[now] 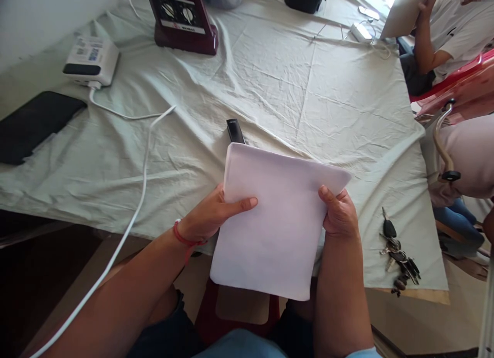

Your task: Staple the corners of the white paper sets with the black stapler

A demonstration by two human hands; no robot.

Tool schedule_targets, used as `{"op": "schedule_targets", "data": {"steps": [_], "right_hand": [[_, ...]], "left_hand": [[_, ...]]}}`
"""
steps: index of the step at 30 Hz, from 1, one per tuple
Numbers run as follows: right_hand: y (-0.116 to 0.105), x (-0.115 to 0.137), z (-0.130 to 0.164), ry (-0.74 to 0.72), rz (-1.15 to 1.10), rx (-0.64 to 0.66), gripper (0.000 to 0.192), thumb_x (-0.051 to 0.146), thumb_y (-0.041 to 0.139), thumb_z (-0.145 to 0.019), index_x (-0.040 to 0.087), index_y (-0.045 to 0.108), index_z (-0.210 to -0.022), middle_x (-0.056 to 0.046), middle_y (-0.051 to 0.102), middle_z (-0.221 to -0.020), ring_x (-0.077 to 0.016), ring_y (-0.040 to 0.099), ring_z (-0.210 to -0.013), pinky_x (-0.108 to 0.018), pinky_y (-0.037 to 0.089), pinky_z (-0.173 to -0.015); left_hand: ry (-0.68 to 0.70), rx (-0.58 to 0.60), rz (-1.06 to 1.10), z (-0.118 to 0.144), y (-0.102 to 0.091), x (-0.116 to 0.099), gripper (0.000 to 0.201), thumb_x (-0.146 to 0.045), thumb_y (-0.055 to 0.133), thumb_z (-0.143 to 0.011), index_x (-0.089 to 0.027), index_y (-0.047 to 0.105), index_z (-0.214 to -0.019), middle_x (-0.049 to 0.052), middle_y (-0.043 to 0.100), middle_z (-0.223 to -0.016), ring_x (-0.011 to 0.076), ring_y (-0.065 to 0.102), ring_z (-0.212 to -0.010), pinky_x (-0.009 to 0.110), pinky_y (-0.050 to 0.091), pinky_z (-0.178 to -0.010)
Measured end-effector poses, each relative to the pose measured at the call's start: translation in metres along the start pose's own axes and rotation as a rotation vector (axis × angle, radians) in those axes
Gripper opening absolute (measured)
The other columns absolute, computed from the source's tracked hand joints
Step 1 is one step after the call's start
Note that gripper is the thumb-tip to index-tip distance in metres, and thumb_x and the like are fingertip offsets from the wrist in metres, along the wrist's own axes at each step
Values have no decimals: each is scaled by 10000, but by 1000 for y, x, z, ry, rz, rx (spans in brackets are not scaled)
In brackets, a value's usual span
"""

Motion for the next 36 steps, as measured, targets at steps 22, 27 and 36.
{"op": "schedule_targets", "data": {"steps": [22,27,36], "right_hand": [[13,4,3,125,29,-75,519,417,1061,-551,179,821,-945,-63,830,-920,-205,774,-740,-298,667,-658],[12,5,5,136,38,-79,502,415,1060,-555,182,812,-924,-49,827,-891,-203,768,-706,-295,662,-642],[12,2,4,101,68,-58,496,433,1045,-583,194,800,-941,-42,824,-895,-217,769,-723,-318,654,-654]], "left_hand": [[150,-99,-135,-6,0,-1,481,-620,842,-839,-159,706,-825,43,734,-819,195,687,-753,328,567,-705],[113,-77,-89,-6,2,2,489,-623,866,-817,-156,763,-921,53,768,-881,210,716,-820,320,585,-724],[85,-113,-131,-4,-1,4,403,-548,885,-819,-168,798,-919,72,810,-888,256,758,-817,348,609,-698]]}}
Point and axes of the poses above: each hand's wrist, its own z-axis away from the middle knuckle, its own y-axis out of the palm, x = y × z, the point moved 2 cm from there along -z, towards the middle knuckle
